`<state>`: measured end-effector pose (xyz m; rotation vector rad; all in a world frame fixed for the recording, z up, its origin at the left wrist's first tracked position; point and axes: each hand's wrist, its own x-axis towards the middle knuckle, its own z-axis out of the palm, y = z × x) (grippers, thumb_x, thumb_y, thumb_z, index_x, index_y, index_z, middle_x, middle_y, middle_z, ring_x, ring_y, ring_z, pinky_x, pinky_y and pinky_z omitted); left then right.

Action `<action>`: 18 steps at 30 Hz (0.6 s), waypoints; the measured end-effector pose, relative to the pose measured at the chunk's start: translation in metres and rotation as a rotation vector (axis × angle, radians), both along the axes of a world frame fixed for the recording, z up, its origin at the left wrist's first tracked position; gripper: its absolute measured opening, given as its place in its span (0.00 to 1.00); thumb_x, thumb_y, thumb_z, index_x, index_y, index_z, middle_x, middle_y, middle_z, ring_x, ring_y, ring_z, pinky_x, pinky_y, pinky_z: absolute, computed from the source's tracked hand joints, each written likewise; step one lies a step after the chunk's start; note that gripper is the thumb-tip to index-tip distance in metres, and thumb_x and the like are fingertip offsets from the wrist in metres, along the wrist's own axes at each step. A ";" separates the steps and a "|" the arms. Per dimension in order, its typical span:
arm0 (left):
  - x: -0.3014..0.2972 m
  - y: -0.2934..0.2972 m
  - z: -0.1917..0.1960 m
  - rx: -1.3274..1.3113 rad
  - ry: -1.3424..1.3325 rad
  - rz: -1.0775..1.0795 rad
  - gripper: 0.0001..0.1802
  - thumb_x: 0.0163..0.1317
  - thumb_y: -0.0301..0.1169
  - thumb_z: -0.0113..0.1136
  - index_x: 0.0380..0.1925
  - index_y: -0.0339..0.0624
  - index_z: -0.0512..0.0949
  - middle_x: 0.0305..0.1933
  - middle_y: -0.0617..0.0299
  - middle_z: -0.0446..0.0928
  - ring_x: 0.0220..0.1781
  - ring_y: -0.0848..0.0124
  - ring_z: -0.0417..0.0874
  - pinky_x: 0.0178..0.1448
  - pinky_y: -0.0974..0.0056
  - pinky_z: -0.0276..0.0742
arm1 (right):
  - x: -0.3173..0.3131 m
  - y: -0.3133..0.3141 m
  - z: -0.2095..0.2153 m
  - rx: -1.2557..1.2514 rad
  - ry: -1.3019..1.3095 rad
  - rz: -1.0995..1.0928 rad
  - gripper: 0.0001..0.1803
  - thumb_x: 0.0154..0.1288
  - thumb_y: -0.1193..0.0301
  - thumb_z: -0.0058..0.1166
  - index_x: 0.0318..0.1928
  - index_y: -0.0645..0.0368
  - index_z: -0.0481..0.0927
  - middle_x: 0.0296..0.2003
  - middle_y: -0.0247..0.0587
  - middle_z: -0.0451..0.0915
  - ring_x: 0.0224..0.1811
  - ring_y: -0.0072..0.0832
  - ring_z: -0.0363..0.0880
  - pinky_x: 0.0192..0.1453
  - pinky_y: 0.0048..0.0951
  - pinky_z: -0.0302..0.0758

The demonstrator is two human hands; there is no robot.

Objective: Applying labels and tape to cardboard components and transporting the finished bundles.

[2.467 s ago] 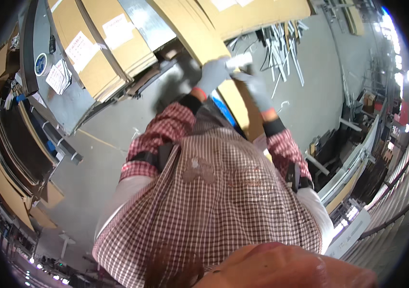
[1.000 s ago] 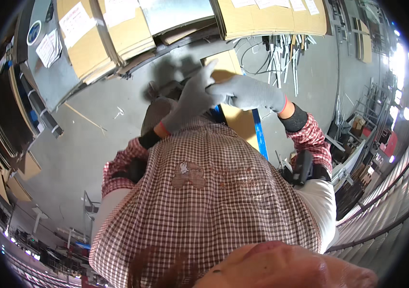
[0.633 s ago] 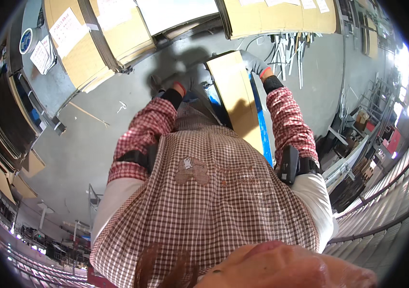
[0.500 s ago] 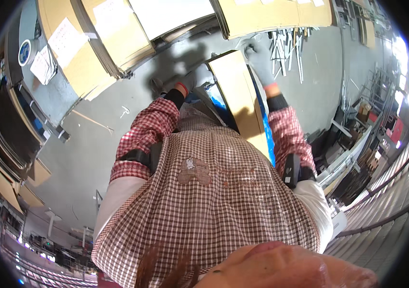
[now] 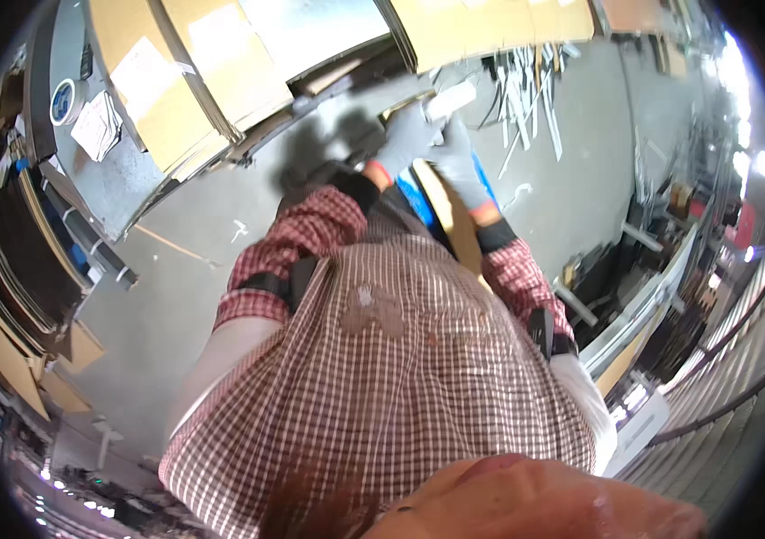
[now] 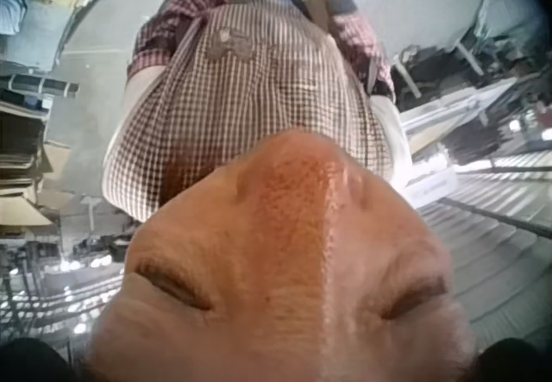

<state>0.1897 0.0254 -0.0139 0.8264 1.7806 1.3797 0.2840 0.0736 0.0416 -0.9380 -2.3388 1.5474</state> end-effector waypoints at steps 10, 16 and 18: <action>0.017 -0.009 0.007 -0.377 0.470 -0.187 0.27 0.54 0.50 0.55 0.49 0.46 0.72 0.23 0.54 0.80 0.27 0.56 0.82 0.32 0.53 0.76 | -0.049 0.094 0.047 0.182 -0.532 0.886 0.16 0.51 0.70 0.56 0.40 0.62 0.72 0.30 0.53 0.78 0.33 0.46 0.77 0.35 0.39 0.71; 0.029 -0.004 0.006 -0.220 0.692 -0.070 0.26 0.59 0.46 0.49 0.57 0.49 0.68 0.18 0.58 0.78 0.19 0.60 0.80 0.25 0.54 0.75 | -0.031 0.165 -0.039 0.191 -0.486 0.978 0.16 0.49 0.77 0.49 0.41 0.54 0.80 0.30 0.50 0.79 0.32 0.43 0.78 0.37 0.37 0.73; 0.027 0.007 0.020 -0.413 0.795 -0.243 0.24 0.60 0.44 0.47 0.55 0.49 0.70 0.18 0.58 0.77 0.19 0.60 0.81 0.23 0.55 0.74 | -0.021 0.177 -0.064 0.134 -0.480 0.916 0.15 0.48 0.77 0.50 0.38 0.55 0.80 0.31 0.50 0.79 0.34 0.44 0.78 0.38 0.37 0.73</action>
